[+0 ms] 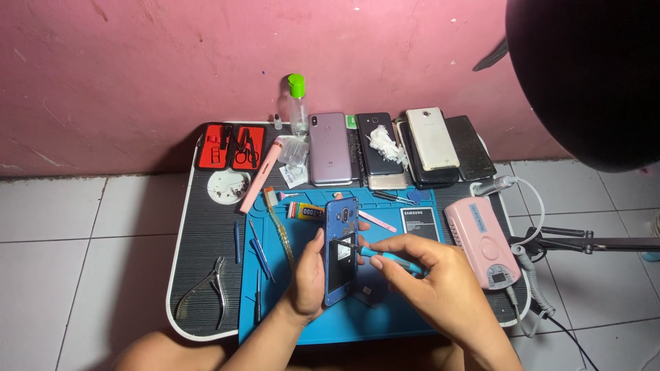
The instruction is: The person removes the back cover of a blue smartphone, disconnects the battery, and uses a screwdriver to remove screws from the internal metal plate. They then use a prying tool to lift the camera module and continue unscrewing components.
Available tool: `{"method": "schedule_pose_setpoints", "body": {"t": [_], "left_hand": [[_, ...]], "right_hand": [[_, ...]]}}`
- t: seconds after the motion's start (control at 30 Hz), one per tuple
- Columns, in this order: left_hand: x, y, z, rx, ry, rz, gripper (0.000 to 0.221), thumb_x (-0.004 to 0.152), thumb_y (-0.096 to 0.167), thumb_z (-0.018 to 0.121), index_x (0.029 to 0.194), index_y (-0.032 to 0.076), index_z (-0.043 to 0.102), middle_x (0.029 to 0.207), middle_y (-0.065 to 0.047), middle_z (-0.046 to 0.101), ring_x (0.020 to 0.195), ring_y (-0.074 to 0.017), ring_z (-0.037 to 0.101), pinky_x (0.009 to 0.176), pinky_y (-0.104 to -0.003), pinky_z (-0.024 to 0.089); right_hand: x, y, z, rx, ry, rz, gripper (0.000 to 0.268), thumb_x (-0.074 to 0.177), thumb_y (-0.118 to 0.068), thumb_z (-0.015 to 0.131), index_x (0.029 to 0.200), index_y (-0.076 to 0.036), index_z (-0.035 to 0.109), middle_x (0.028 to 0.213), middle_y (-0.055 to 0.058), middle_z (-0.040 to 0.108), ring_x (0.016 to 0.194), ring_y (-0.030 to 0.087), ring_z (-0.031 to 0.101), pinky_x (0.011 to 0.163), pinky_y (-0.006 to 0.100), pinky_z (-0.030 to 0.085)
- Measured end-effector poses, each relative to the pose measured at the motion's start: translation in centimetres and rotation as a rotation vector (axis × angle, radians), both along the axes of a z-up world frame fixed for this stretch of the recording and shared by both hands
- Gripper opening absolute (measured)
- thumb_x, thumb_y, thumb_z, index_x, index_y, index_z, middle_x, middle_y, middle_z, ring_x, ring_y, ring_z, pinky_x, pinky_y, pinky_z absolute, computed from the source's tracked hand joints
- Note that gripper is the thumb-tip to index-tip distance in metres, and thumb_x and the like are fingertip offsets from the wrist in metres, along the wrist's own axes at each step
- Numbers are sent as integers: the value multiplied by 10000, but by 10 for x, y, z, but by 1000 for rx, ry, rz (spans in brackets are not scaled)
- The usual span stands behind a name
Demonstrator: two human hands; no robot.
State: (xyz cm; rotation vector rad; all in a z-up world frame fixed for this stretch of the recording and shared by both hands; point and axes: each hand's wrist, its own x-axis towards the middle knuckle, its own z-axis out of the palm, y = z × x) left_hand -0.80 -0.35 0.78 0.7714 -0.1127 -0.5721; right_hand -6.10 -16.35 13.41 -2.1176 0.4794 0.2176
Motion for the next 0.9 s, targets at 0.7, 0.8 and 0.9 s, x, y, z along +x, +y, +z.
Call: {"method": "schedule_pose_setpoints", "body": {"t": [0.7,0.8,0.9], "left_hand": [[0,0,-2,1,13,-20,644,1028,475,273,1412,37,548,1315,-161,658,1063,-211,636,859,-360,536],[0,0,-1,1,-10,-8,660,1027,473,269,1438,23,525,1304,-165,654,1048,-209,631,871,-363,550],[0,1,0,-8,-2,-20,656,1029,474,272,1425,22,535,1309,-158,651,1063,-203,629,878,-355,540]], "right_hand": [[1,6,15,-31,135,-28,259,886,-343,706,992,-227,911,724,-13,857,524,102,735,635,215,543],[-2,-2,0,4,-79,76,240,845,-285,740,1026,-229,888,1050,-119,917,919,7,800,836,185,573],[-2,-3,0,-15,-132,107,312,772,-221,841,1083,-232,845,1105,-102,883,1048,35,791,938,205,569]]}}
